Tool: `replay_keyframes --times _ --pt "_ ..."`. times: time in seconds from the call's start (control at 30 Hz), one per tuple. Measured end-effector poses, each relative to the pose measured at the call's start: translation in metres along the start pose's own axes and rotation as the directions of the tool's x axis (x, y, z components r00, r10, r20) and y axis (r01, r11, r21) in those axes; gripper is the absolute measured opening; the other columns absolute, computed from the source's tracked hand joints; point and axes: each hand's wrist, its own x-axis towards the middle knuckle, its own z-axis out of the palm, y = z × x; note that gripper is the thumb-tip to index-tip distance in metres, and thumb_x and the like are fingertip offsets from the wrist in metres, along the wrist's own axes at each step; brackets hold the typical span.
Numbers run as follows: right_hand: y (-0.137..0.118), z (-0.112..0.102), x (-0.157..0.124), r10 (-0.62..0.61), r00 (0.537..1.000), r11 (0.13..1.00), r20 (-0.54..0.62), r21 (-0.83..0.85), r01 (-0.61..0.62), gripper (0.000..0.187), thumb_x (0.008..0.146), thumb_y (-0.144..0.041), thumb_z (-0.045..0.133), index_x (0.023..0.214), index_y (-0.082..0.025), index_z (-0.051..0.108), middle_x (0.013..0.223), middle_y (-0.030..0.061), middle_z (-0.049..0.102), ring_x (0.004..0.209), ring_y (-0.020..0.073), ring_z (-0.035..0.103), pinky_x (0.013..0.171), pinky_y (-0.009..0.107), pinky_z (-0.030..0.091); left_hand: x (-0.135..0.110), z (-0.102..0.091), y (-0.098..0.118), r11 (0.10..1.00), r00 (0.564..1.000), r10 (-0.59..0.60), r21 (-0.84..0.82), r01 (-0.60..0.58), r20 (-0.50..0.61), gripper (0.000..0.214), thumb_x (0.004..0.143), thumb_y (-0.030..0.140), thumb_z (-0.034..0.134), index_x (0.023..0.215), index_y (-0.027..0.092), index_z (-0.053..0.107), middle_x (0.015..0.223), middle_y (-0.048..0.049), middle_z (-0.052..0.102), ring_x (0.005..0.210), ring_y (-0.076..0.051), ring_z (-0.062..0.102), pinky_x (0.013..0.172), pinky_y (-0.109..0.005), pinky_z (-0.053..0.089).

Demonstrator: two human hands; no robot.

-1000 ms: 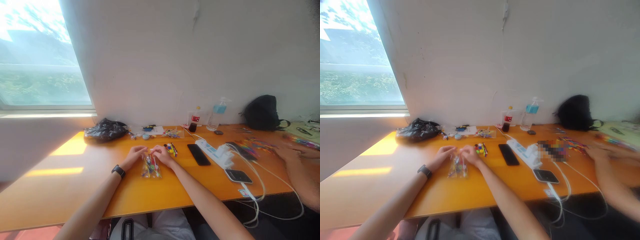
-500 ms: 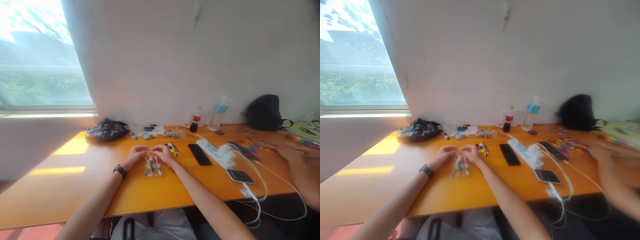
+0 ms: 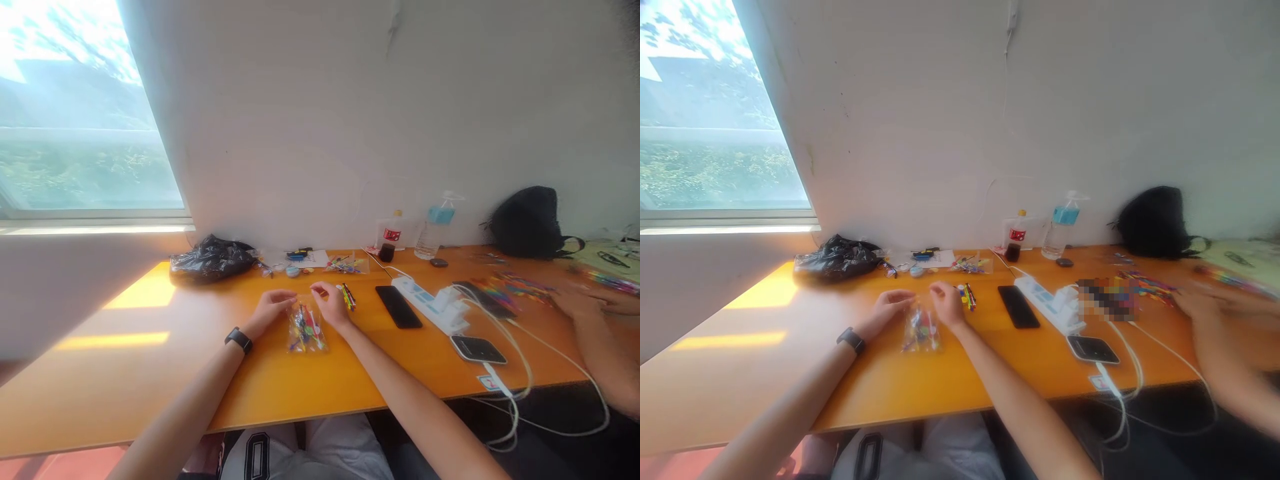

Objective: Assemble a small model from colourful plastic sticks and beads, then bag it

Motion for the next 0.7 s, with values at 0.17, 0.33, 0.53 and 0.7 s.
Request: replay_keyframes --times 0.17,0.33,0.53,0.7 --pt "0.005 -0.005 0.002 0.040 0.998 0.998 -0.038 -0.038 -0.041 0.019 0.091 -0.035 0.060 0.097 -0.023 0.074 0.095 0.0075 0.077 0.084 0.0244 0.069 0.081 0.036 0.053 0.000 0.000 0.000 1.000 1.000 0.012 0.027 -0.012 0.002 0.047 0.076 0.053 0.082 0.104 0.015 0.079 0.106 -0.0125 0.078 0.086 -0.021 0.070 0.078 -0.030 0.052" --pt "0.005 -0.008 0.003 0.049 0.998 0.997 -0.042 -0.062 -0.052 0.020 0.090 -0.036 0.060 0.099 -0.025 0.074 0.097 0.0064 0.077 0.082 0.0240 0.069 0.081 0.036 0.052 0.001 0.000 -0.002 1.000 1.000 0.010 0.026 -0.010 0.013 0.045 0.077 0.053 0.080 0.102 0.015 0.079 0.096 -0.0095 0.078 0.075 -0.017 0.067 0.072 -0.028 0.050" --pt "0.002 -0.007 0.000 0.005 1.000 0.996 0.031 -0.084 -0.002 0.021 0.087 -0.029 0.059 0.098 -0.023 0.076 0.093 0.0055 0.077 0.075 0.0212 0.066 0.074 0.032 0.049 0.001 0.000 -0.001 0.999 1.000 0.006 0.043 -0.007 0.013 0.046 0.079 0.053 0.079 0.105 0.015 0.079 0.099 -0.0102 0.078 0.078 -0.018 0.068 0.073 -0.029 0.051" --pt "-0.002 -0.013 0.001 0.131 0.991 0.983 -0.037 -0.125 -0.135 0.026 0.079 -0.023 0.053 0.086 -0.020 0.077 0.051 -0.0009 0.058 0.049 0.0175 0.050 0.055 0.029 0.038 -0.001 0.001 0.003 0.999 0.998 -0.035 0.015 0.034 0.044 0.051 0.079 0.053 0.079 0.113 0.015 0.077 0.104 -0.0123 0.078 0.082 -0.020 0.070 0.075 -0.030 0.052"
